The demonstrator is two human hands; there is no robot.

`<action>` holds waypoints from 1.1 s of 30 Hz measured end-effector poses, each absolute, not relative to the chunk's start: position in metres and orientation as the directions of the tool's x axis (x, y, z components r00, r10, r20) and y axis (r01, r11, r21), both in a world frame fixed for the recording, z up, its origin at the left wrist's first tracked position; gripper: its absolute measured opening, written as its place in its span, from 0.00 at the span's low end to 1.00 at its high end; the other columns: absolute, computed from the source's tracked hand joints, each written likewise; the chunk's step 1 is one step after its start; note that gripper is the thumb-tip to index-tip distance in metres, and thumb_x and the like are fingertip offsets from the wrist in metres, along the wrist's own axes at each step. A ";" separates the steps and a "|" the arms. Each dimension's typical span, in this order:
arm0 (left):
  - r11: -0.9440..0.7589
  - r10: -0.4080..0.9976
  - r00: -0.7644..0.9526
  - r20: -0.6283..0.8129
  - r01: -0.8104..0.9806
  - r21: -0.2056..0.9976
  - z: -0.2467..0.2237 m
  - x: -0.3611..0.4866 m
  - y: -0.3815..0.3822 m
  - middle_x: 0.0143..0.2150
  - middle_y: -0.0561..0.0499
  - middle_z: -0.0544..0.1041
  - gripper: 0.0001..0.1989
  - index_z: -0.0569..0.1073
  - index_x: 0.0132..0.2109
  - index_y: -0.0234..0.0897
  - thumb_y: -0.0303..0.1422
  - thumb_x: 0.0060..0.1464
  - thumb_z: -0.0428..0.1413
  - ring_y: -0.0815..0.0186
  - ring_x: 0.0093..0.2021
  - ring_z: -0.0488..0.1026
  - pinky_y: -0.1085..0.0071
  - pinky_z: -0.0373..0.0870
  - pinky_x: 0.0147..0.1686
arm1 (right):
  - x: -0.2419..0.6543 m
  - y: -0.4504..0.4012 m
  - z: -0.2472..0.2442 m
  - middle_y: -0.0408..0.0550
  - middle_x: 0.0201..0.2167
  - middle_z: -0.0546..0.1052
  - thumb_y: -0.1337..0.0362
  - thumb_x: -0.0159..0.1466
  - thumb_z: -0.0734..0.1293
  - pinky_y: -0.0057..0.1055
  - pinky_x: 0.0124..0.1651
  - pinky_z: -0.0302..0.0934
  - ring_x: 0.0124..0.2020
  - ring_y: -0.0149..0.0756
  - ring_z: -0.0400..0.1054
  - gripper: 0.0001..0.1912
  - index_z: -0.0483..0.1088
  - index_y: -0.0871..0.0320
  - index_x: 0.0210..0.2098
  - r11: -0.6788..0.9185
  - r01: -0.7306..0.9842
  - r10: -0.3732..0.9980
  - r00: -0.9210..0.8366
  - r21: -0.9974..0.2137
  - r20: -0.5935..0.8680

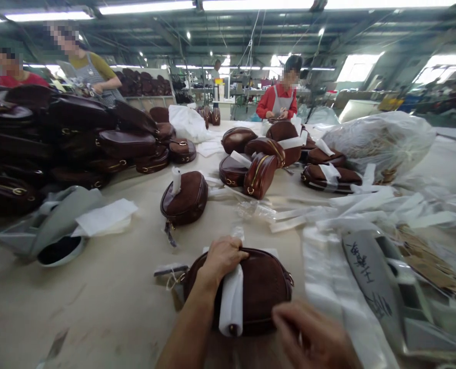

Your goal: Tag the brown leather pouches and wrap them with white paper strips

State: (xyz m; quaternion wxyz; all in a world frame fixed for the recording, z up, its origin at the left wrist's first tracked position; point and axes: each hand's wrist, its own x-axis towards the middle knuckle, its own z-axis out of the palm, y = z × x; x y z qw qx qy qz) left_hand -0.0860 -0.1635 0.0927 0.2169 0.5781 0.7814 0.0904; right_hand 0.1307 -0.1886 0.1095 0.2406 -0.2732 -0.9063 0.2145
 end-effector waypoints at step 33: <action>0.294 0.932 -0.362 -0.003 0.752 0.590 0.075 -0.085 -0.169 0.35 0.49 0.74 0.06 0.73 0.31 0.37 0.34 0.48 0.61 0.59 0.42 0.71 0.65 0.65 0.43 | -0.019 -0.049 0.071 0.35 0.15 0.64 0.65 0.46 0.68 0.25 0.26 0.52 0.21 0.28 0.59 0.09 0.62 0.57 0.16 0.283 0.571 0.776 -0.609 -0.771 -0.166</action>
